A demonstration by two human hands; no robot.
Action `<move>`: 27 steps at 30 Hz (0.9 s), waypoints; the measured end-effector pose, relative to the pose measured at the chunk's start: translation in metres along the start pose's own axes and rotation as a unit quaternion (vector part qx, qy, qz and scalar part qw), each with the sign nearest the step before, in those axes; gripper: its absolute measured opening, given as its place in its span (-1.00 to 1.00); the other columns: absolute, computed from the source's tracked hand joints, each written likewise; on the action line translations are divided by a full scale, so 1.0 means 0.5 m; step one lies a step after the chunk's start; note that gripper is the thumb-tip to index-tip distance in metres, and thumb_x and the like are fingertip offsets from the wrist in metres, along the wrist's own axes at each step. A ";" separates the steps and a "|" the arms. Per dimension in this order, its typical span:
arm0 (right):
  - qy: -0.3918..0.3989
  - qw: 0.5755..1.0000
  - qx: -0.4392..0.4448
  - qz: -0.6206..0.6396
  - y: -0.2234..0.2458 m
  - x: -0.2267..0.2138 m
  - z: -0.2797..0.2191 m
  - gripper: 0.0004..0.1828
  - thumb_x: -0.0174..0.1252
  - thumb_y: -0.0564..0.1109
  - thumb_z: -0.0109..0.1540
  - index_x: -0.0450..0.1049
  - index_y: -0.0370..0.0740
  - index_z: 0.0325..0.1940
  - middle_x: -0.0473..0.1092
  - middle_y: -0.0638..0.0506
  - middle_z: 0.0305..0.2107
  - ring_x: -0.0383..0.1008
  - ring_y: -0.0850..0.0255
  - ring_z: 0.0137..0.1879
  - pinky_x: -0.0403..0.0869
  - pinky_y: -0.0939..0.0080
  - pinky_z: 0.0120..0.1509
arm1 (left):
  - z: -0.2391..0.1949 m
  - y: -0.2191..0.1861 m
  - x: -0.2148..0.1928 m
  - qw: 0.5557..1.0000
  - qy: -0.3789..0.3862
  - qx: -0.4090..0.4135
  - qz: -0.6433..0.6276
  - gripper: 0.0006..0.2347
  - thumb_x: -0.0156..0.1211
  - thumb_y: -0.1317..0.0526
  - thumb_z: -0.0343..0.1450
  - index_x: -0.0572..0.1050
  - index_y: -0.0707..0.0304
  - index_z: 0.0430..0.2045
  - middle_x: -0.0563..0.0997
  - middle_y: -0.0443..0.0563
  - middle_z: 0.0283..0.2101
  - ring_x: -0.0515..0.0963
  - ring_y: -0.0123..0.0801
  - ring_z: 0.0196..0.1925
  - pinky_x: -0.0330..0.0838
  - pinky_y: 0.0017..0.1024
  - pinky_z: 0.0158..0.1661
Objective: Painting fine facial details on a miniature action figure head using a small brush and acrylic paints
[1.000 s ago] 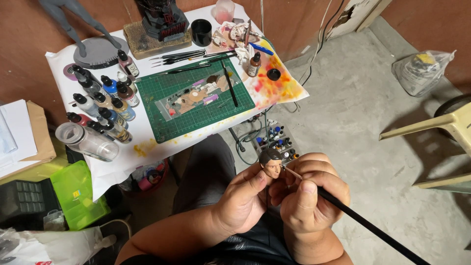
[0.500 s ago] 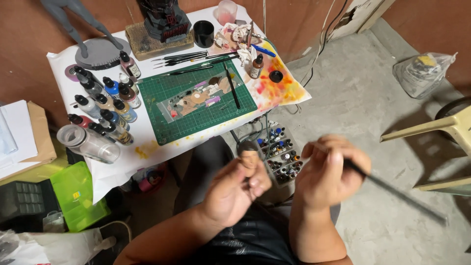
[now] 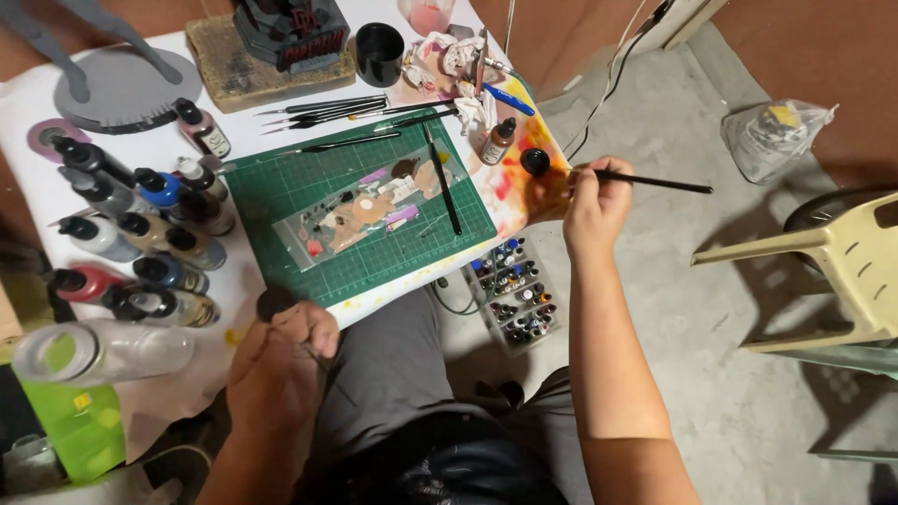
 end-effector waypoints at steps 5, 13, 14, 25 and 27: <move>0.046 0.983 0.038 -0.172 -0.004 0.017 0.026 -0.98 0.07 -0.14 0.30 0.40 -0.09 -0.21 0.49 0.11 -0.39 0.49 0.39 -0.25 0.40 0.42 -0.15 | 0.008 0.012 -0.086 0.996 0.049 0.059 0.049 -0.83 -0.12 0.33 0.56 0.41 0.27 -0.43 0.43 0.10 -0.41 0.43 -0.24 -0.32 0.33 -0.31 -0.19; 0.056 0.975 0.043 -0.212 -0.039 0.020 0.028 -0.96 0.17 -0.15 0.31 0.48 -0.08 -0.16 0.55 0.13 -0.32 0.46 0.46 -0.24 0.42 0.46 -0.18 | 0.012 0.026 -0.121 0.989 0.082 0.077 0.098 -0.80 -0.11 0.13 0.60 0.31 0.18 -0.40 0.43 0.09 -0.37 0.41 -0.28 -0.30 0.27 -0.31 -0.14; 0.052 0.974 0.047 -0.215 -0.039 0.022 0.028 -0.97 0.17 -0.15 0.31 0.49 -0.09 -0.16 0.53 0.13 -0.34 0.43 0.46 -0.27 0.40 0.45 -0.23 | 0.013 0.028 -0.123 0.989 0.085 0.082 0.093 -0.80 -0.11 0.13 0.60 0.32 0.20 -0.38 0.43 0.11 -0.37 0.41 -0.27 -0.30 0.28 -0.31 -0.16; 0.056 0.961 -0.023 -0.269 -0.037 0.027 0.026 -0.96 0.16 -0.18 0.30 0.51 -0.11 -0.18 0.48 0.11 -0.36 0.43 0.36 -0.29 0.40 0.33 -0.24 | 0.013 0.031 -0.120 0.990 0.082 0.088 0.076 -0.80 -0.09 0.13 0.60 0.35 0.20 -0.37 0.44 0.09 -0.35 0.43 -0.27 -0.30 0.31 -0.32 -0.19; 0.065 0.959 -0.039 -0.272 -0.036 0.032 0.029 -0.97 0.19 -0.18 0.29 0.52 -0.14 -0.19 0.49 0.11 -0.35 0.45 0.36 -0.27 0.41 0.34 -0.21 | 0.012 0.035 -0.125 0.992 0.076 0.084 0.059 -0.86 -0.09 0.21 0.59 0.39 0.22 -0.31 0.46 0.11 -0.32 0.47 -0.26 -0.28 0.34 -0.32 -0.18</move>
Point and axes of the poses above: each hand's wrist, its own z-axis towards the middle knuckle, its own x-axis out of the palm, y = z × x, the point moved 1 cm from there along z, towards the middle knuckle
